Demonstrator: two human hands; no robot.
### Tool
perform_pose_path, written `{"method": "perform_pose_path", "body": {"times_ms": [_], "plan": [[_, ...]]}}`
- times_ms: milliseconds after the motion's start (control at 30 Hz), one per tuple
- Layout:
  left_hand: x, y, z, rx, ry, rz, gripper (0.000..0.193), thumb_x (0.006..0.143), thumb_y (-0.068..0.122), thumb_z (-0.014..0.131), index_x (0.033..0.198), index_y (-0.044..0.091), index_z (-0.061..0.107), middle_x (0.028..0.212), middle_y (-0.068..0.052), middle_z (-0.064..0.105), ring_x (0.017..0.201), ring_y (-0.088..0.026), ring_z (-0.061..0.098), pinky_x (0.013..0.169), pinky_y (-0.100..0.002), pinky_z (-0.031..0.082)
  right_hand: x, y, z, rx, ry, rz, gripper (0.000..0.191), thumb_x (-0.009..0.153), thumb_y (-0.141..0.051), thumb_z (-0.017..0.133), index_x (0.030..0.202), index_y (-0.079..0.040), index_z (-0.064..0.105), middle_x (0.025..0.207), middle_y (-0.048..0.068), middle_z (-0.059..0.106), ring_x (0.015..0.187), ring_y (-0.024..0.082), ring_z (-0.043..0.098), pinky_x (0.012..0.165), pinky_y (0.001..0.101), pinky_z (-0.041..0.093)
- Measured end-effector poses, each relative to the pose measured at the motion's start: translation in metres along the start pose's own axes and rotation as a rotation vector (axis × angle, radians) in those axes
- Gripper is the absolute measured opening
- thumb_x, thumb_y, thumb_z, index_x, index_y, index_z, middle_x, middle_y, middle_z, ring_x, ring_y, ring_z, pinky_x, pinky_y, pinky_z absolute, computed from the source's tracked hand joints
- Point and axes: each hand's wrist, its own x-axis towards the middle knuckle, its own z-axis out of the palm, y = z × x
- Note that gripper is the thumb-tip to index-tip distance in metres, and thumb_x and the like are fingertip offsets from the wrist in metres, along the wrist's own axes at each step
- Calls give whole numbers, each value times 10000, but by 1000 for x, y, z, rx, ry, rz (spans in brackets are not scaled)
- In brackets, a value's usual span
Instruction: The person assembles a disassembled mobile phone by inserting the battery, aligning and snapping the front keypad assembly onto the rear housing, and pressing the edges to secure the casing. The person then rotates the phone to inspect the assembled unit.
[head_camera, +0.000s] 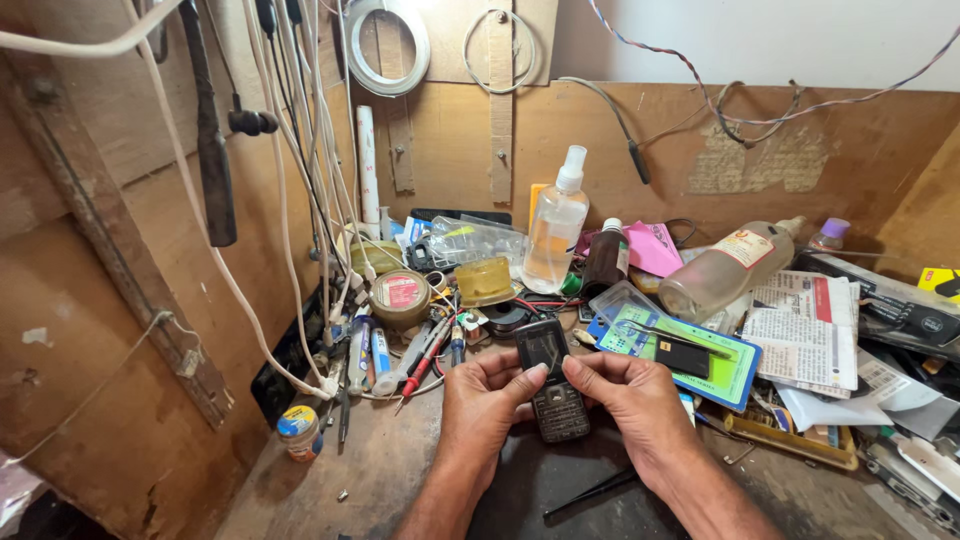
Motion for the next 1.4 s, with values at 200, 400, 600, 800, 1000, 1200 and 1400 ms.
{"method": "perform_pose_path", "body": {"times_ms": [200,400,600,800,1000,1200,1400], "plan": [[6,-7,-5,-115,9,-28,300,946,174,672,1192,17,742,1008,-42,773,807,-100,706,675,-279,582,-4,0,6,66,-54,-97,290,921,-244,753,990,31,814,776,36,723,655,107,576,607,272,464],[15,-18,-12,-277,-103,-6,315,997,183,602,1209,-7,737,970,-63,777,758,-107,682,668,-263,559,-7,-8,12,-120,23,-241,301,929,-154,711,1186,-11,774,939,38,756,758,84,624,698,262,518],[14,-19,-14,-126,-165,-30,341,978,178,616,1254,-2,703,924,-59,762,738,-118,686,671,-261,559,-15,-30,7,-301,-200,-451,497,898,-63,676,1392,-91,622,1312,14,685,1138,84,628,952,274,541],[7,-4,-12,-41,-265,-68,368,993,188,612,1303,4,689,988,-137,754,751,-182,696,637,-273,574,-10,-28,-6,-200,-398,-403,424,875,-17,722,1295,-56,680,1312,57,706,1189,134,671,1008,310,566],[2,14,-4,-182,-126,-195,495,1025,369,494,1224,-46,675,984,-157,773,821,-216,745,728,-365,659,7,-11,-23,-328,-87,-466,312,841,-6,792,1150,-3,755,1022,67,785,927,131,701,849,312,582],[3,7,-1,69,-73,249,330,981,207,651,1225,1,736,1037,-83,780,913,-117,715,871,-305,597,15,-7,-29,-135,49,-449,256,853,-27,758,1094,38,700,979,88,770,854,130,711,779,309,616],[12,-12,-7,77,-28,302,286,862,-19,733,1146,-34,754,987,-73,801,870,-91,729,818,-258,614,10,-10,-24,-161,8,-400,222,881,-52,737,1071,51,688,994,101,773,865,137,719,771,321,633]]}}
